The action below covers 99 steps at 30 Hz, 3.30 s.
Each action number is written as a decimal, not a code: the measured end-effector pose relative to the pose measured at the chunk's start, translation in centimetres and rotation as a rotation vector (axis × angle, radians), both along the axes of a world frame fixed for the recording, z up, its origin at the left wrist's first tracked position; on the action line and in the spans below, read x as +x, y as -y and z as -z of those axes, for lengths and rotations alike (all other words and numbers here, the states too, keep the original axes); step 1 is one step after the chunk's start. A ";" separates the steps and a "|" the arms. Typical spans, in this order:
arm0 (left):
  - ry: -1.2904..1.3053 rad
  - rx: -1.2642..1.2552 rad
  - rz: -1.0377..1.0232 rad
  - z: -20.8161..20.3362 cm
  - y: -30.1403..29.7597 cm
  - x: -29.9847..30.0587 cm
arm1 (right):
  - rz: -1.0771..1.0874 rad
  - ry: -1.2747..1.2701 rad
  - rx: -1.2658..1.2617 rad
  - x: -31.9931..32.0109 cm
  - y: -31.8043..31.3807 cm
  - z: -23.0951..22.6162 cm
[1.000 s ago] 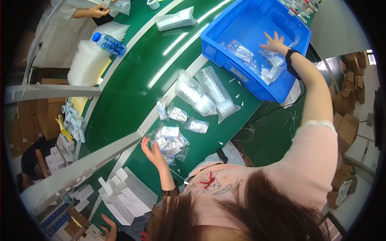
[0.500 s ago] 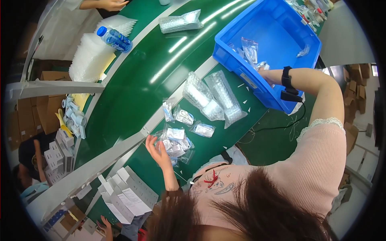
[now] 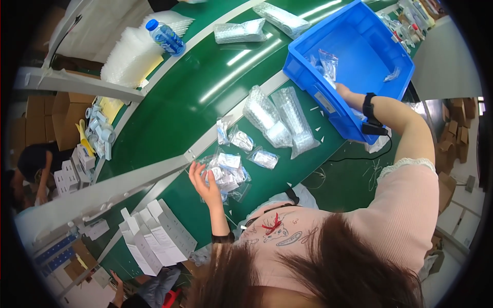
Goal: Packing small electronic components into white cardboard boxes on an assembly line.
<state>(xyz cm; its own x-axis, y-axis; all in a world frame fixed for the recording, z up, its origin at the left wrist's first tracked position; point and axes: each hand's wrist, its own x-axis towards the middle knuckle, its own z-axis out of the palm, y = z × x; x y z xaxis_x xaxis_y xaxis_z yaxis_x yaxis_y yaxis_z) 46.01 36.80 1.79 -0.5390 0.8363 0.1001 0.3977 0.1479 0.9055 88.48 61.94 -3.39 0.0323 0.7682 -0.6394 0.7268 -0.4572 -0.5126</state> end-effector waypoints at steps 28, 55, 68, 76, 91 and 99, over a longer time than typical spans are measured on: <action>-0.893 -0.811 -0.168 -6.8 27.3 -19.8 | -0.651 0.253 0.461 -32.1 26.5 -2.4; 0.490 0.118 0.067 2.0 22.7 -23.3 | -0.626 -0.694 0.308 -42.7 26.2 -12.1; 0.439 0.189 -0.203 3.4 23.0 -28.2 | -0.913 0.022 0.717 -48.3 0.9 -2.3; 0.376 0.085 -0.150 0.5 20.7 -28.8 | -0.982 0.032 0.460 -48.9 11.3 3.1; -0.252 -0.057 0.055 -2.3 16.3 -26.6 | -0.217 0.849 1.130 -17.0 5.6 -13.8; -0.286 -0.022 -0.083 -2.9 16.9 -24.8 | -0.726 0.408 1.351 -45.8 -1.8 -2.8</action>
